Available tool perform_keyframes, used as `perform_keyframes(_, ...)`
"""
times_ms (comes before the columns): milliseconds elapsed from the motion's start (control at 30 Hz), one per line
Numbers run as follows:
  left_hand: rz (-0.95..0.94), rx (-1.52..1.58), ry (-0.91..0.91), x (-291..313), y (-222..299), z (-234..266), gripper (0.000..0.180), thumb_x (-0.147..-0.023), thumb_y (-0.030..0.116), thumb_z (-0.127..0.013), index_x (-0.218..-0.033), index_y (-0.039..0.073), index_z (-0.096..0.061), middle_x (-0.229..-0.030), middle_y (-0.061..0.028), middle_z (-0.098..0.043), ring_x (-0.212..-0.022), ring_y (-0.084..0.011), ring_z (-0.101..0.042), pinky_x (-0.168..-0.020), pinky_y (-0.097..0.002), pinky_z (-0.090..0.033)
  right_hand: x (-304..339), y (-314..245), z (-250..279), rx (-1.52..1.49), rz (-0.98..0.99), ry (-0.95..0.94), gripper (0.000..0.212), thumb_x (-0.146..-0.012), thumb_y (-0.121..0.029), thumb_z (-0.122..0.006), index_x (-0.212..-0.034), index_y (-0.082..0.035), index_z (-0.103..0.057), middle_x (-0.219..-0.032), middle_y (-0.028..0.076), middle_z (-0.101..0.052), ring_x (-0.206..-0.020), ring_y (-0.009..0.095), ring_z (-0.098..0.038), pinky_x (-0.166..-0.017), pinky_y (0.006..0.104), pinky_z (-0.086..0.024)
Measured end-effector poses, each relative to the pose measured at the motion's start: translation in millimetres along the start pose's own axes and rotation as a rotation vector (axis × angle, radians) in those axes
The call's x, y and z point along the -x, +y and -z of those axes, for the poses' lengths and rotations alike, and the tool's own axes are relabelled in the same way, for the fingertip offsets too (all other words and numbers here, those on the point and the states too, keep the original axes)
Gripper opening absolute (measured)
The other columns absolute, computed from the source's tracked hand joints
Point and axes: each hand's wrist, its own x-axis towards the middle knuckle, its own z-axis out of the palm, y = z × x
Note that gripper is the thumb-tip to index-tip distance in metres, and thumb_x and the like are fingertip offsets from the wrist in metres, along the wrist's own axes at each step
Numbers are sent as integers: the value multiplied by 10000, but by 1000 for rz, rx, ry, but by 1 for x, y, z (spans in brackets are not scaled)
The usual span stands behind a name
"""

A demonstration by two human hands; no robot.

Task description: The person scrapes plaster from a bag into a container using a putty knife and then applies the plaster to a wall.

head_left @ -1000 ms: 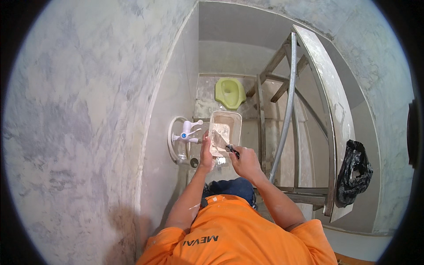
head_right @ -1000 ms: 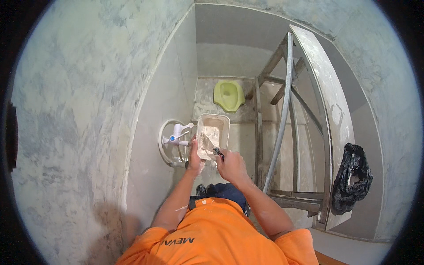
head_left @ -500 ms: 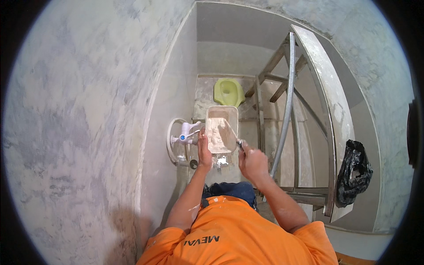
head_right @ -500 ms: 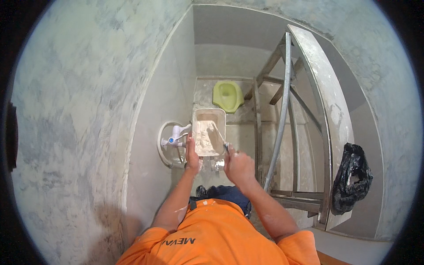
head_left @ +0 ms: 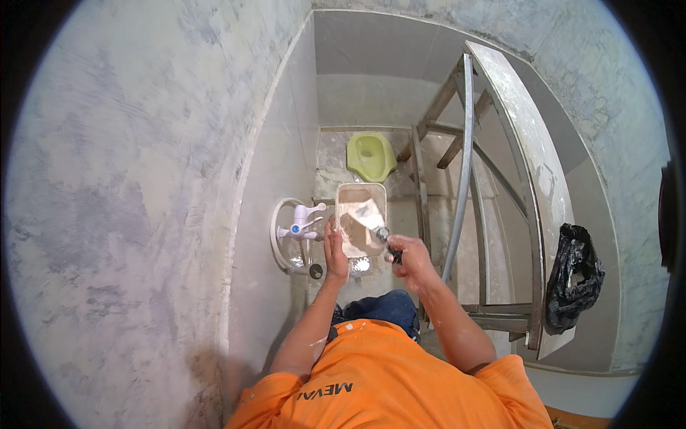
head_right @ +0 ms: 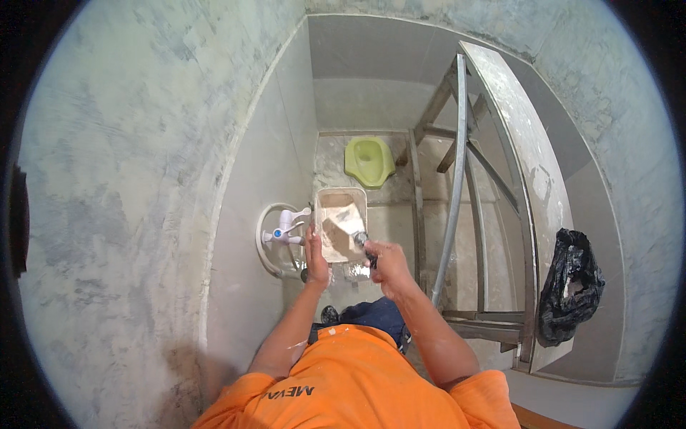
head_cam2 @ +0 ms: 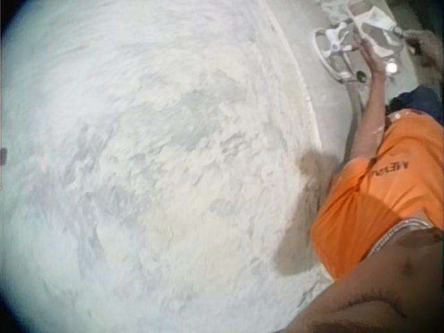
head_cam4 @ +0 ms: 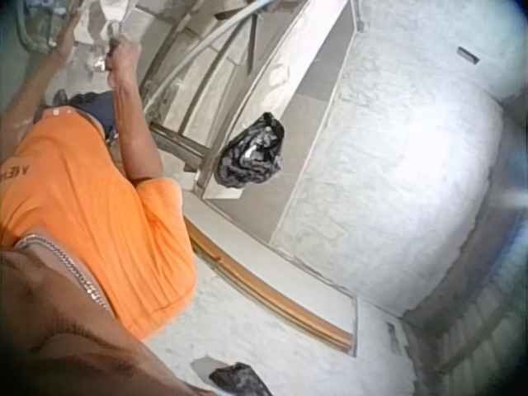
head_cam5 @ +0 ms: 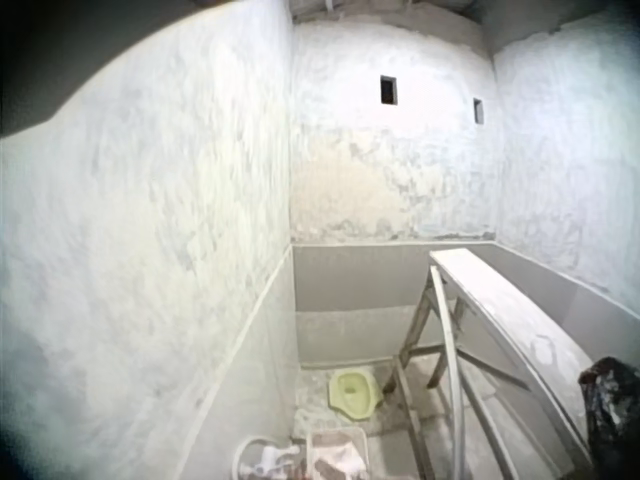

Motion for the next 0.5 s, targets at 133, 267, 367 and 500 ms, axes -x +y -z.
perform_keyframes(133,-146,-46,-151,4,2,-2,616,-1088,391,-415,-1541,-20,-345,-1532,-144,-430,-1425,-230,-385,-1192,-360,-265,-2,11,-5,-228,-90,-39,145,-987,-197,-590,-948,-62,-626,-683,7,-511,-504,79,-410,-399,243,-256)
perform_keyframes(267,-173,-36,-180,13,13,-9,630,-1078,401,-436,-1521,-43,-374,-1501,-153,-475,-1408,-236,-411,-1190,-356,-264,-8,8,-12,-239,1,-56,163,-1009,-219,-562,-948,-73,-600,-666,-5,-482,-487,83,-383,-397,254,-264)
perform_keyframes(367,-147,-154,-185,15,24,-12,618,-1083,391,-424,-1527,-34,-366,-1514,-154,-456,-1410,-233,-405,-1191,-356,-261,-7,17,-5,-270,-198,-53,157,-1009,-221,-564,-983,-72,-606,-639,-14,-455,-480,81,-399,-399,258,-264)
perform_keyframes(500,-66,-30,-99,5,11,10,608,-1098,387,-381,-1547,-20,-336,-1555,-145,-404,-1430,-233,-385,-1202,-358,-258,2,5,-3,-23,-193,-51,190,-995,-263,-585,-976,-82,-641,-640,12,-515,-426,74,-306,-420,253,-241)
